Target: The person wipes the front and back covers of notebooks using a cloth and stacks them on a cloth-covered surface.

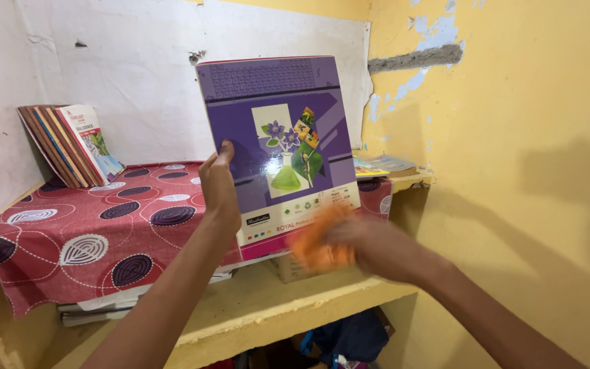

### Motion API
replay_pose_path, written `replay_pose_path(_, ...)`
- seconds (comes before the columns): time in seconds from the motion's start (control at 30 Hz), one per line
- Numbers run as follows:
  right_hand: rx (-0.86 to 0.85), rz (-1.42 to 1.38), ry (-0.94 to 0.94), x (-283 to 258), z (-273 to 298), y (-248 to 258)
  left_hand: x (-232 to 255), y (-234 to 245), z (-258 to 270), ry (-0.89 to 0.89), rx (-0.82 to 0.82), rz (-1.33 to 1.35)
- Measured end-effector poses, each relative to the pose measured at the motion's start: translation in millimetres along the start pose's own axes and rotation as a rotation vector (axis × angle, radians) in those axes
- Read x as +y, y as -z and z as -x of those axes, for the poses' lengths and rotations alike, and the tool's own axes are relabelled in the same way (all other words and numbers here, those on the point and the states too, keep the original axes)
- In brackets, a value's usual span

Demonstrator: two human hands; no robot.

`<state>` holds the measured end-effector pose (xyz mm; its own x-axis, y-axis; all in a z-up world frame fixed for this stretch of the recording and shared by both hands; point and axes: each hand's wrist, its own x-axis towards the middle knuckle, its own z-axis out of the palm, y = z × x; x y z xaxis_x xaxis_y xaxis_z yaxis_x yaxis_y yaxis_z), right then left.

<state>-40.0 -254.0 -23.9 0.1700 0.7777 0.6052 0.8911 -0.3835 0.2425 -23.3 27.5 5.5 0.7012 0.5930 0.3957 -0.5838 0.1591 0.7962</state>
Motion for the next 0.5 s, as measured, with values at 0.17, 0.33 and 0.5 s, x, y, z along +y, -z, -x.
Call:
replay_pose_path(0.17,-0.120,-0.133,-0.312,-5,11,12,8,16,-4,-0.059,-0.009,-0.051)
replay_pose_path(0.33,0.480,0.003,-0.154,-2,1,19,-3,32,-1,-0.023,0.074,-0.091)
replay_pose_path(0.5,-0.339,-0.203,-0.500,38,30,-56,7,41,-4,0.032,0.072,-0.168)
